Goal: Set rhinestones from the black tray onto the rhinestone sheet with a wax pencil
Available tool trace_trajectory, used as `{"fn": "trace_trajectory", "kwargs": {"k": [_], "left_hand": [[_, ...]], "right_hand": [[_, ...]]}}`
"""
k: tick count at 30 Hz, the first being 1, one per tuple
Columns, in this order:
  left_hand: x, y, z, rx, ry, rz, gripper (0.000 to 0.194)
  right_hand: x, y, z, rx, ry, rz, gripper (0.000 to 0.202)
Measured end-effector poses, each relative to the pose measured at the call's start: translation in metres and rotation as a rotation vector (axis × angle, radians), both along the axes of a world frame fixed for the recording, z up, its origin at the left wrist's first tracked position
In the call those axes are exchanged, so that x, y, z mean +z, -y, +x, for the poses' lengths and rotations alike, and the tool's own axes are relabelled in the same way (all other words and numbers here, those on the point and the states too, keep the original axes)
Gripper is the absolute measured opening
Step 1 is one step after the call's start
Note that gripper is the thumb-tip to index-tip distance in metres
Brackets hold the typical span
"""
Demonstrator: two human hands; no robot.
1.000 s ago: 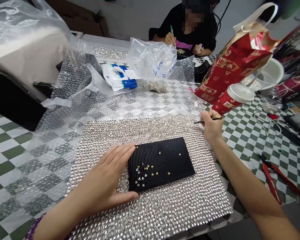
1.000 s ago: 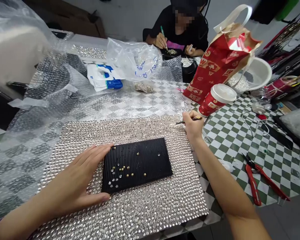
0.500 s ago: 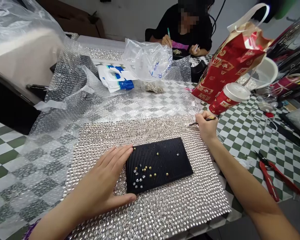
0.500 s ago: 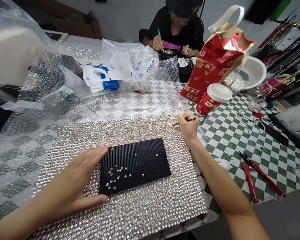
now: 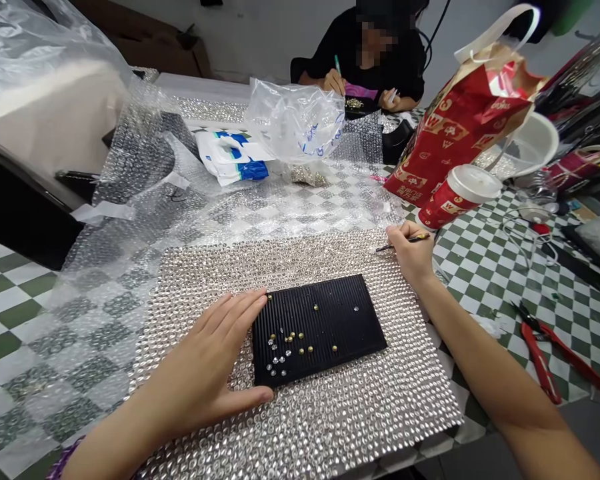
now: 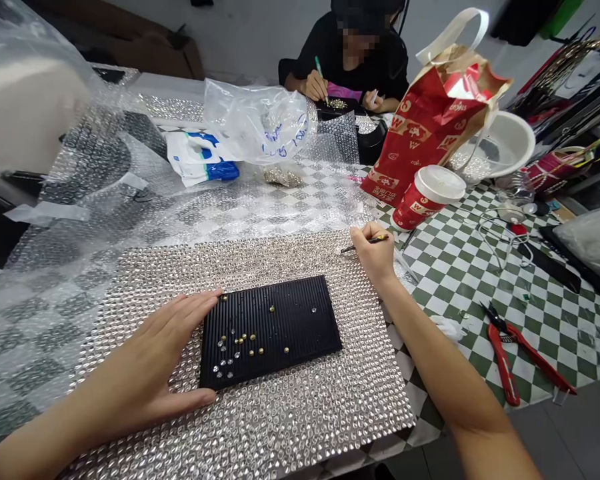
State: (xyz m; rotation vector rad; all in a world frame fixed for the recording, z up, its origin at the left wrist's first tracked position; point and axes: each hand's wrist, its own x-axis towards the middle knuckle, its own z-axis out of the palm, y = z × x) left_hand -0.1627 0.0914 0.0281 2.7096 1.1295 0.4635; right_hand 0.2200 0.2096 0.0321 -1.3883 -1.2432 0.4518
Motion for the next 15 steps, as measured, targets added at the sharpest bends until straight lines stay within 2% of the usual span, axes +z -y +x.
{"fn": "trace_trajectory", "kwargs": {"k": [9,12,15], "left_hand": [[-0.004,0.001,0.0,0.011,-0.005,-0.009,0.103],[-0.002,-0.001,0.001,0.009,-0.004,0.013,0.104],[0.01,0.001,0.001,-0.018,-0.002,0.056,0.098]], "right_hand": [[0.004,0.002,0.004,-0.046,-0.095,0.027,0.043],[0.017,0.002,0.011,-0.078,-0.172,0.064,0.041],[0.035,0.012,0.021,-0.106,-0.247,0.096,0.045]]}}
